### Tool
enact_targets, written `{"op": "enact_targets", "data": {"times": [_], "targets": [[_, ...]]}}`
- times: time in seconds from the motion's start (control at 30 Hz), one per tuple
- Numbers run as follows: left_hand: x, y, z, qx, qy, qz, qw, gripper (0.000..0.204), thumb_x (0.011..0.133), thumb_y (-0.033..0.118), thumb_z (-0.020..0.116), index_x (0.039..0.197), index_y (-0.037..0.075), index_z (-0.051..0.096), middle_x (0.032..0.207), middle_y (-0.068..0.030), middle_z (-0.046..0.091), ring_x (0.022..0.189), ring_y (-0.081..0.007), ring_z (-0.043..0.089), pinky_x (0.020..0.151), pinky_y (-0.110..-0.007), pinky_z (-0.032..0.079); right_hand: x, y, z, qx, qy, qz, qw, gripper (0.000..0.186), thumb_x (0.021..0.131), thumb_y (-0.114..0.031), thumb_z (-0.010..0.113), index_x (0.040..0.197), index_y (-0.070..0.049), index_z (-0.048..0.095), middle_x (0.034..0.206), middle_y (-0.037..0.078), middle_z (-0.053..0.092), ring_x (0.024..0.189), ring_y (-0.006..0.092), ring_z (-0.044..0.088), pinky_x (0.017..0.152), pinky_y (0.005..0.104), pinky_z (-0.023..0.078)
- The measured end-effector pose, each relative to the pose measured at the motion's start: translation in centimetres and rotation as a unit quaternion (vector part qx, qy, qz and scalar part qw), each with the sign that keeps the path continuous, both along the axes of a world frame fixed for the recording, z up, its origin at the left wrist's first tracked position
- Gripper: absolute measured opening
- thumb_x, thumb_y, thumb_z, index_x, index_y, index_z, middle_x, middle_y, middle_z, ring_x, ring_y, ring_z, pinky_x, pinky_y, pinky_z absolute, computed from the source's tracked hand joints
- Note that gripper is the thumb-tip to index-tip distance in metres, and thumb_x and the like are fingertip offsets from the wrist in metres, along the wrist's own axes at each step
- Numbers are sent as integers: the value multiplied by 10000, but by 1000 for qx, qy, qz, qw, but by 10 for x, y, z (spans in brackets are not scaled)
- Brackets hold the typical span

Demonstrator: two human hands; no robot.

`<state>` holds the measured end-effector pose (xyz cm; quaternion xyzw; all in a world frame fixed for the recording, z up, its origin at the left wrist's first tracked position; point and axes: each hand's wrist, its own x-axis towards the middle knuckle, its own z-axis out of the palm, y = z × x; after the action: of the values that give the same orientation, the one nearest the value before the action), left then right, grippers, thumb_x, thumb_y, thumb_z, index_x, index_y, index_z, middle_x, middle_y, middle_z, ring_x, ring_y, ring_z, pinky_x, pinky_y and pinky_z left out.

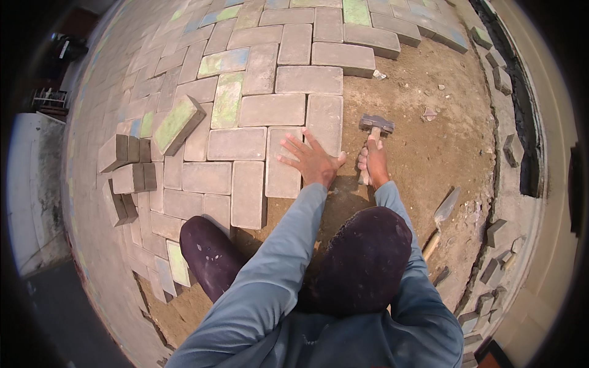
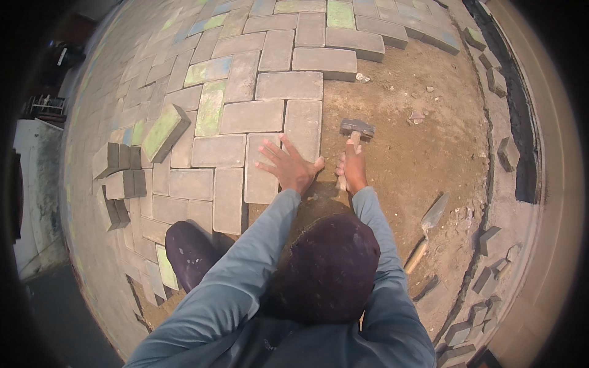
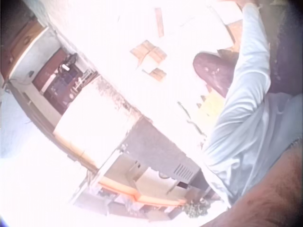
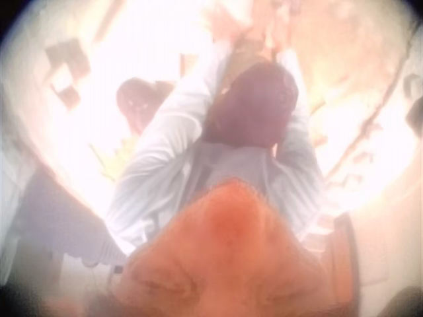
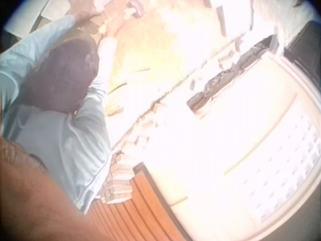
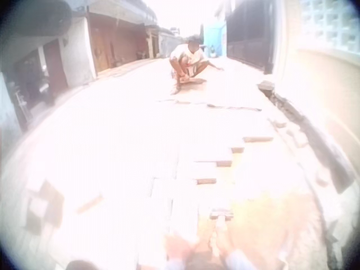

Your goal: The person kneels on a prepared sand bed and lays rectangular pavers in a herringbone pattern. They use a trowel to level the sand, place pavers by hand, and tap them into place with a mallet. Another person occasionally walks by in the background.

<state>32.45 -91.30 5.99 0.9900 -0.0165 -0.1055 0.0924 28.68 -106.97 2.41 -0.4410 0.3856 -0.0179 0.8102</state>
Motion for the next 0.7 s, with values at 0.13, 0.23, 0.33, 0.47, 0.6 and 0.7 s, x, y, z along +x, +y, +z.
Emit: {"op": "enact_targets", "data": {"times": [0.13, 0.23, 0.33, 0.47, 0.6, 0.7], "targets": [[0, 1, -8, -20, -21, 6, 1000, 1345, 736, 767, 682, 1610, -44, 59, 1597, -451, -23, 1483, -622, -89, 1062, -829, -68, 18, 1, -1, 25, 20, 143, 989, 260, 1059, -358, 530, 971, -149, 404, 669, -43, 393, 500, 77, 383, 402, 261, 312], [-2, 3, -7, 5, 7, 7, 1000, 1345, 738, 770, 679, 1610, -45, 59, 1595, -452, -23, 1483, -624, -80, 1066, -829, -54, 28, -30, -2, 1, 27, 226, 974, 252, 1060, -365, 527, 986, -157, 407, 660, -40, 386, 497, 77, 382, 406, 259, 311], [-2, -3, 0, 23, 22, 7, 999, 1337, 750, 758, 684, 1613, -38, 44, 1603, -441, -25, 1482, -625, -92, 1069, -826, -66, 19, -27, -8, 21, 14, 139, 990, 253, 1060, -371, 528, 993, -157, 410, 659, -34, 403, 476, 86, 375, 403, 261, 311], [0, -7, -4, 36, -18, -1, 999, 1330, 758, 762, 678, 1618, -24, 36, 1610, -432, -21, 1475, -636, -92, 1060, -836, -59, 32, -4, -10, 34, 35, 125, 991, 286, 1058, -399, 540, 938, -173, 413, 661, -33, 412, 471, 84, 373, 387, 253, 302], [-2, -10, 0, 38, 14, -2, 999, 1334, 753, 777, 666, 1617, -23, 38, 1605, -438, 9, 1476, -639, -73, 1068, -831, -36, 39, -24, 3, -62, 25, 165, 984, 270, 1048, -361, 563, 996, -127, 439, 687, 24, 477, 494, 158, 463, 410, 306, 365], [-3, -13, 2, 27, 21, -27, 999, 1320, 758, 726, 698, 1611, -35, 36, 1623, -407, 16, 1495, -607, -64, 1078, -823, -40, 27, -22, 13, -444, -32, 152, 883, 294, 1040, -339, 574, 1050, -72, 452, 739, 165, 594, 568, 349, 584, 482, 435, 435]]}}
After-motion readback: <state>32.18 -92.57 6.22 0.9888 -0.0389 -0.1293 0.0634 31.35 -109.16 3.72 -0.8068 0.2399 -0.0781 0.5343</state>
